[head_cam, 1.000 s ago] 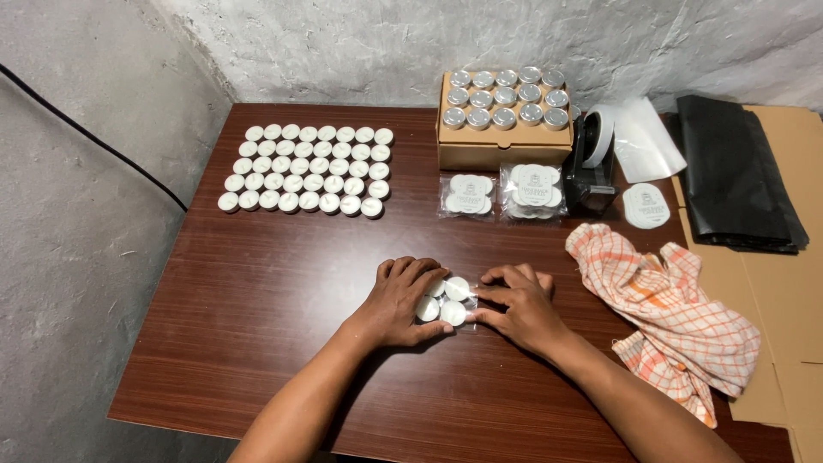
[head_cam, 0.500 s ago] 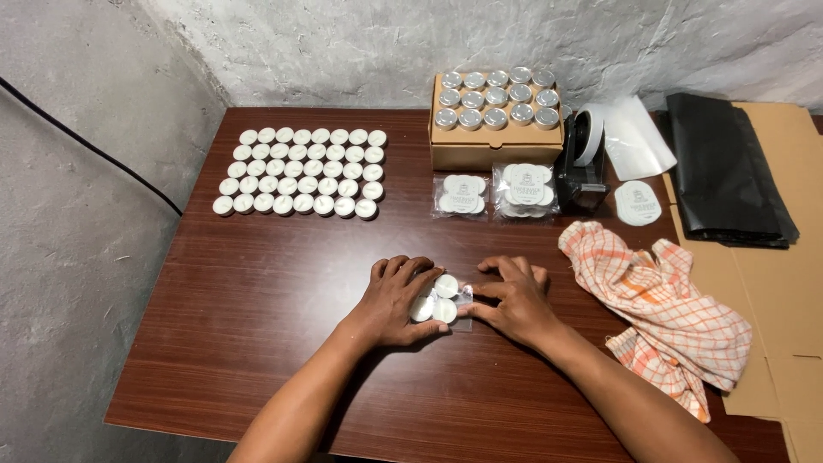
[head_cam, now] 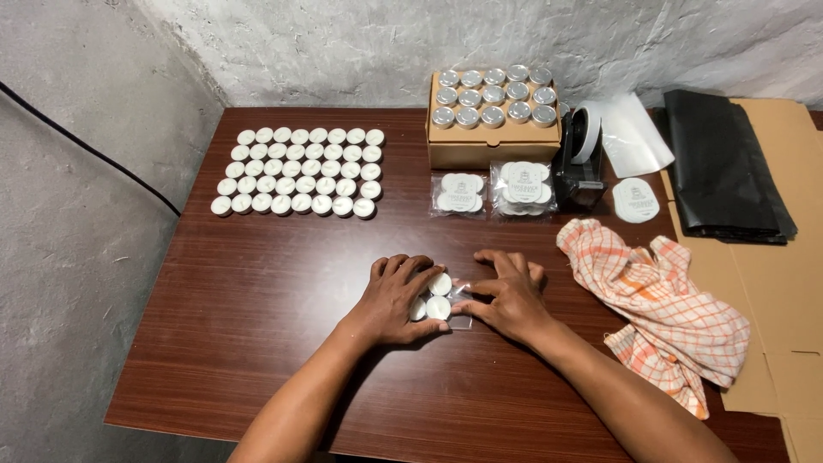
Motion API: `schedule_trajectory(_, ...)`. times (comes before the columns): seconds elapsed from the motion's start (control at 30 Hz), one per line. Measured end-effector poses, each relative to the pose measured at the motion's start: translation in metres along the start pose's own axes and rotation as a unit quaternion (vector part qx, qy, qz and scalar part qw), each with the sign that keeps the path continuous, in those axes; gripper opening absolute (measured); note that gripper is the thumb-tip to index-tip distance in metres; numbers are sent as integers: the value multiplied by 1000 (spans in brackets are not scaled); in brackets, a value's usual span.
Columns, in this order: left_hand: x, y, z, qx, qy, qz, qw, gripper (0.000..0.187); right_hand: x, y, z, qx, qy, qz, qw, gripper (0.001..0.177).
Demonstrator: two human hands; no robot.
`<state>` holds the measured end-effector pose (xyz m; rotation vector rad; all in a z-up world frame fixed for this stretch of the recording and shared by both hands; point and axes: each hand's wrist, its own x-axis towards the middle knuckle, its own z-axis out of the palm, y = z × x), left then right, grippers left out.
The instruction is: The person is cleaning small white candle containers with a cloth and then placing them into a small plastic bag.
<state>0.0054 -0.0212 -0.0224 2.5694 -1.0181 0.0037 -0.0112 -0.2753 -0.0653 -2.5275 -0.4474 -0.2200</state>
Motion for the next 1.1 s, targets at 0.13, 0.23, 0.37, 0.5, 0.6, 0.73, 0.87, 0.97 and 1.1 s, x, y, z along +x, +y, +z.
schedule_trajectory(0.13,1,2,-1,-3,5,0,1000,91,3,-8,-5,0,-1,1,1000,34)
schedule_trajectory(0.23,1,1,-2,-5,7,2,1000,91,2,-1,-2,7,-3,11,1000,31)
schedule_trajectory(0.37,1,2,1,-8,6,2,1000,92,1,-1,0,4,3,6,1000,33)
schedule_trajectory(0.5,5,3,2,-10,5,5,1000,92,3,6,8,11,5,-12,1000,32)
schedule_trajectory(0.6,4,3,-2,-7,1,1,1000,95,3,4,3,3,-8,9,1000,29)
schedule_trajectory(0.73,-1,1,-10,-15,0,-7,1000,96,2,2,1,18,-6,12,1000,23)
schedule_trajectory(0.87,-3,-3,-10,-23,-16,9,1000,93,3,-2,-4,20,-20,13,1000,25)
schedule_trajectory(0.97,-5,-8,-12,-41,-28,17,999,89,2,-2,-4,21,-18,11,1000,24)
schedule_trajectory(1.1,-5,-9,-11,-34,-22,19,999,85,-2,2,2,9,-3,-4,1000,32)
